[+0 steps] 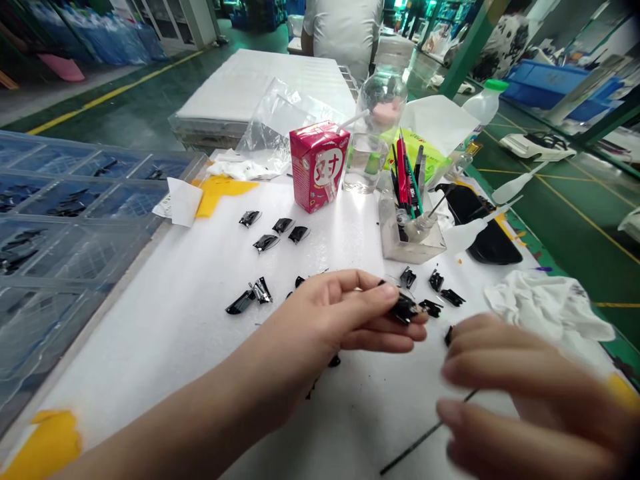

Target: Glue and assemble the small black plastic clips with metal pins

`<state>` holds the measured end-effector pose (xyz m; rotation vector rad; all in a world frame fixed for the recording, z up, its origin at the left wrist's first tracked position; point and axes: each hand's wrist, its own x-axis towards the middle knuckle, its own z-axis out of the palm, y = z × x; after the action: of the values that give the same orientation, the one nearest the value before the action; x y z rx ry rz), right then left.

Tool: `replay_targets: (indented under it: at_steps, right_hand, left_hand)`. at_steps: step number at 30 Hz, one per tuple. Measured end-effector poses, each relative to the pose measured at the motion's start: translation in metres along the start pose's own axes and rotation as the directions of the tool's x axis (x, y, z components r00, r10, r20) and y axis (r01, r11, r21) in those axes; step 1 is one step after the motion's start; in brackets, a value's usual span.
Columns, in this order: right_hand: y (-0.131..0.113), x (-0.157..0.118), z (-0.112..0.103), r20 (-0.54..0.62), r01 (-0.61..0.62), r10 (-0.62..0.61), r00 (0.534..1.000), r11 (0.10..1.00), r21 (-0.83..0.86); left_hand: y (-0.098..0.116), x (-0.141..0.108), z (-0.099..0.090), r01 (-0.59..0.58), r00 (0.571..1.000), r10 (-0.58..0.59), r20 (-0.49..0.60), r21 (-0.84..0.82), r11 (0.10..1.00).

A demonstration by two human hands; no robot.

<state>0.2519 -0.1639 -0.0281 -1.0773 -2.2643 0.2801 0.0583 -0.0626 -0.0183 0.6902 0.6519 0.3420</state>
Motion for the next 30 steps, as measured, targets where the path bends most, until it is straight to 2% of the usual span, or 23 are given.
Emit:
replay_targets:
  at_steps: [2, 4, 5, 8, 12, 15, 18, 20, 24, 27, 30]
  right_hand:
    - [-0.004, 0.001, 0.009, 0.197, 0.077, -0.075, 0.977, 0.997, 0.000]
    - [-0.005, 0.000, 0.018, 0.391, 0.091, -0.079, 0.917, 0.996, -0.012]
    - [-0.005, -0.001, 0.023, 0.448, 0.091, -0.072, 0.891, 0.996, -0.020]
    - [-0.003, -0.006, 0.031, 0.523, 0.133, -0.101, 0.846, 0.991, -0.025]
    - [-0.001, -0.007, 0.031, 0.524, 0.197, -0.138, 0.840, 0.979, -0.060]
    - [0.000, -0.005, 0.027, 0.485, 0.077, -0.062, 0.872, 0.997, -0.010]
    - [-0.001, -0.002, 0.021, 0.384, -0.071, 0.029, 0.923, 0.993, 0.096]
    - [-0.001, 0.000, 0.018, 0.340, -0.115, 0.055, 0.939, 0.981, 0.158]
    - [-0.001, -0.001, 0.015, 0.372, -0.189, 0.104, 0.922, 0.961, 0.200]
    - [0.000, -0.008, 0.014, 0.417, -0.248, 0.135, 0.899, 0.941, 0.231]
    - [0.000, -0.015, 0.010, 0.400, -0.287, 0.180, 0.899, 0.931, 0.226]
  left_hand:
    - [0.002, 0.000, 0.001, -0.097, 0.992, 0.103, -0.072, 0.081, 0.992]
    - [0.001, 0.000, 0.003, -0.200, 0.966, 0.227, -0.128, 0.191, 0.961]
    - [0.001, 0.000, 0.004, -0.238, 0.949, 0.278, -0.148, 0.241, 0.941]
    - [-0.002, -0.001, 0.006, -0.291, 0.917, 0.369, -0.155, 0.375, 0.880]
    - [-0.004, -0.003, 0.007, -0.309, 0.904, 0.408, -0.128, 0.464, 0.830]
    - [-0.002, -0.003, 0.006, -0.283, 0.924, 0.359, -0.131, 0.395, 0.874]
    - [0.002, -0.001, 0.004, -0.187, 0.977, 0.203, -0.067, 0.185, 0.965]
    - [0.003, 0.000, 0.001, -0.088, 0.996, 0.089, -0.010, 0.030, 0.996]
    - [0.003, 0.001, -0.004, 0.041, 0.999, -0.042, 0.000, -0.178, 0.983]
    - [0.002, 0.000, -0.005, 0.067, 0.998, -0.066, 0.015, -0.222, 0.973]
    - [0.003, 0.000, -0.004, 0.080, 0.997, -0.079, 0.013, -0.232, 0.969]
